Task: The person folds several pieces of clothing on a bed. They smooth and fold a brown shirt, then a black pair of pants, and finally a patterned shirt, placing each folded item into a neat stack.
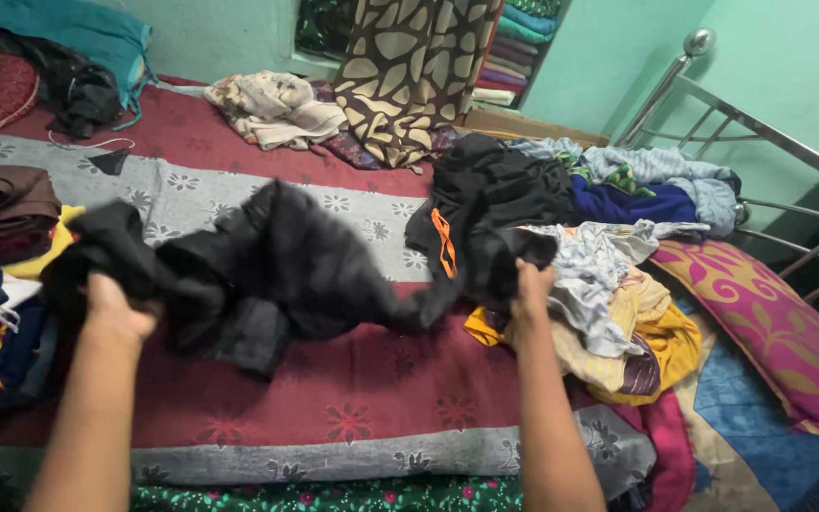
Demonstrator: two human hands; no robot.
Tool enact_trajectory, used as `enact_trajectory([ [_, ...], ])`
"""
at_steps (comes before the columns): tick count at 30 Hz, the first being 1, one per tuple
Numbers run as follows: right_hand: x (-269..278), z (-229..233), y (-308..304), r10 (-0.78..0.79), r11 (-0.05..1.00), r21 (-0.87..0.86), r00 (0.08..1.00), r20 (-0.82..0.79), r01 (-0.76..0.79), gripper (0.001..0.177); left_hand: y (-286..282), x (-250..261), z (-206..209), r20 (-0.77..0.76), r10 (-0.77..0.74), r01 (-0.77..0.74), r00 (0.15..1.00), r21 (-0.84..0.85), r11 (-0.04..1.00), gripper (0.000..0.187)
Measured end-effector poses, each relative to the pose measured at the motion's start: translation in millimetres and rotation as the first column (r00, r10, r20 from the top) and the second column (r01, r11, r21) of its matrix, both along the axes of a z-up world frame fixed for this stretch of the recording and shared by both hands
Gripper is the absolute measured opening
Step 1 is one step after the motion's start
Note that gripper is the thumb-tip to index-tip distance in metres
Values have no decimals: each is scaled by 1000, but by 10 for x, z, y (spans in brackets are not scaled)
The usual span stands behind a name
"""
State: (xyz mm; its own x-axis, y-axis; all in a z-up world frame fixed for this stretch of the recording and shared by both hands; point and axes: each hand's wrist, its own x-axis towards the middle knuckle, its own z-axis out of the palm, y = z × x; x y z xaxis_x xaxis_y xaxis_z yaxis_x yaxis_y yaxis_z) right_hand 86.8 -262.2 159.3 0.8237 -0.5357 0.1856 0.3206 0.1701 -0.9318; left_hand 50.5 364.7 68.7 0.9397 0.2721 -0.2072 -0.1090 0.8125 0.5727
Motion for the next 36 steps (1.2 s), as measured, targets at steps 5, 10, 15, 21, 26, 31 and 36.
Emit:
enact_trajectory([
  [5,-346,-54,523,-286,224,-779,803,522,586,67,-484,-108,44,22,-77,78,997,-49,996,50],
  [10,-346,-353,1950,489,394,-918,855,174,-38,117,-805,-337,648,276,-320,338,907,-20,941,46],
  [15,-77,-669,2472,469,-98,-758,642,-607,-645,80,-449,-537,1351,455,-185,168,871,78,983,43],
  [21,262,325,1027,721,491,-349,597,-352,-799,50,-2,-297,1707,786,-187,341,589,-32,939,35],
  [26,551,863,438,620,546,-414,684,-385,-728,36,-1039,920,2038,687,-3,331,726,-346,878,59],
  [31,610,365,179,-50,288,-947,985,-165,-144,29,-2761,1416,1594,-19,-541,541,841,63,839,106],
  [36,204,137,381,344,324,-871,904,-256,-370,30,-3044,772,418,-65,-461,113,885,991,76,46],
])
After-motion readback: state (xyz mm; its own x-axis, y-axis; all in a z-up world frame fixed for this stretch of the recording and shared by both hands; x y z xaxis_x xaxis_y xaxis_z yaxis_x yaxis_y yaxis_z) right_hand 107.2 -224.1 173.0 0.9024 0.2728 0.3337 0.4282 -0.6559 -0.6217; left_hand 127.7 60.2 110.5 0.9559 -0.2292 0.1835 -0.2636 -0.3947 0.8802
